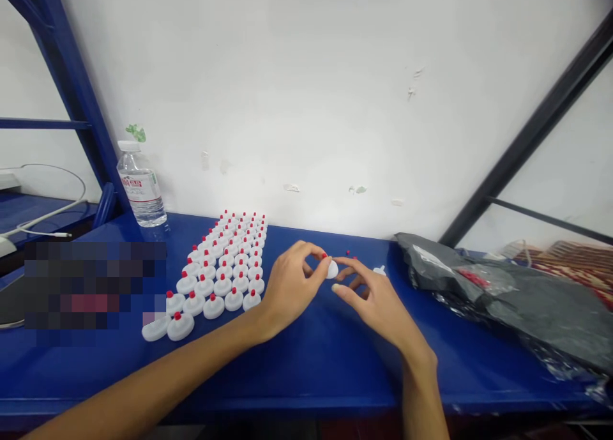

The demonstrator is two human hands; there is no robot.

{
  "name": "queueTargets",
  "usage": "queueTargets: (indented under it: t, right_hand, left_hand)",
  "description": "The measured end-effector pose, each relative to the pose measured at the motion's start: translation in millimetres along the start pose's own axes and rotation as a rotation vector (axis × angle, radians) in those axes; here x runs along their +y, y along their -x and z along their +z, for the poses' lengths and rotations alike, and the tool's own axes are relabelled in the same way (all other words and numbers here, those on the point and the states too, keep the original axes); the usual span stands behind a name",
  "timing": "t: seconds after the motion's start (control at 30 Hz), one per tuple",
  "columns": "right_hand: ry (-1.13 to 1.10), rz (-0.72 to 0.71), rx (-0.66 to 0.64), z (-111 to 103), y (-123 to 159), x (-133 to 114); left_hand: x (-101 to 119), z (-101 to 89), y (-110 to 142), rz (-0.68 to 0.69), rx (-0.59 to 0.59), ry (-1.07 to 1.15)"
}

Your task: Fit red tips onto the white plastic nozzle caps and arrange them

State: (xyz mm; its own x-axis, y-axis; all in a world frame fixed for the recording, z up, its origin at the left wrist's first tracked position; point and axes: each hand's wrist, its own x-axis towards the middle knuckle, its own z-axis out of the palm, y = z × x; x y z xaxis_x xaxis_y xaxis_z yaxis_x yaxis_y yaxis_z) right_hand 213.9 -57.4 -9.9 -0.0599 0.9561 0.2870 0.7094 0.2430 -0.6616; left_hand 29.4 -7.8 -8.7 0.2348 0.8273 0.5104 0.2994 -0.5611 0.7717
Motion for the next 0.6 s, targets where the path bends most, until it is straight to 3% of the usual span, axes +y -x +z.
queueTargets:
  t: [0.07, 0.17, 0.3, 0.4, 0.5, 0.6]
  right_hand:
    - [-0.052, -0.017, 0.018, -0.8, 0.7, 0.2]
    - [-0.079, -0.032, 0.032, -0.4, 0.3, 1.1]
    - [-0.043, -0.002, 0.040, 1.1, -1.3, 1.2]
    - [-0.022, 0.018, 0.032, 1.5, -2.0, -0.4]
    - [-0.003, 0.023, 0.021, 2.0, -2.4, -0.5]
    - [0.006, 0.014, 0.018, 2.8, -2.8, 1.7]
  left_hand:
    - [13.5, -16.8, 3.5, 0.023, 0.013, -0.054]
    - [23.0, -50.0, 28.1, 0.033, -0.001, -0.185]
    - [6.2, -100.2, 80.6, -0.040, 0.193, -0.454]
    - [-15.1, -128.5, 112.0, -0.170, 0.168, -0.603]
    - [-30.5, -139.0, 125.7, -0.233, 0.111, -0.684]
    - [-39.0, -136.7, 124.2, -0.252, 0.098, -0.736]
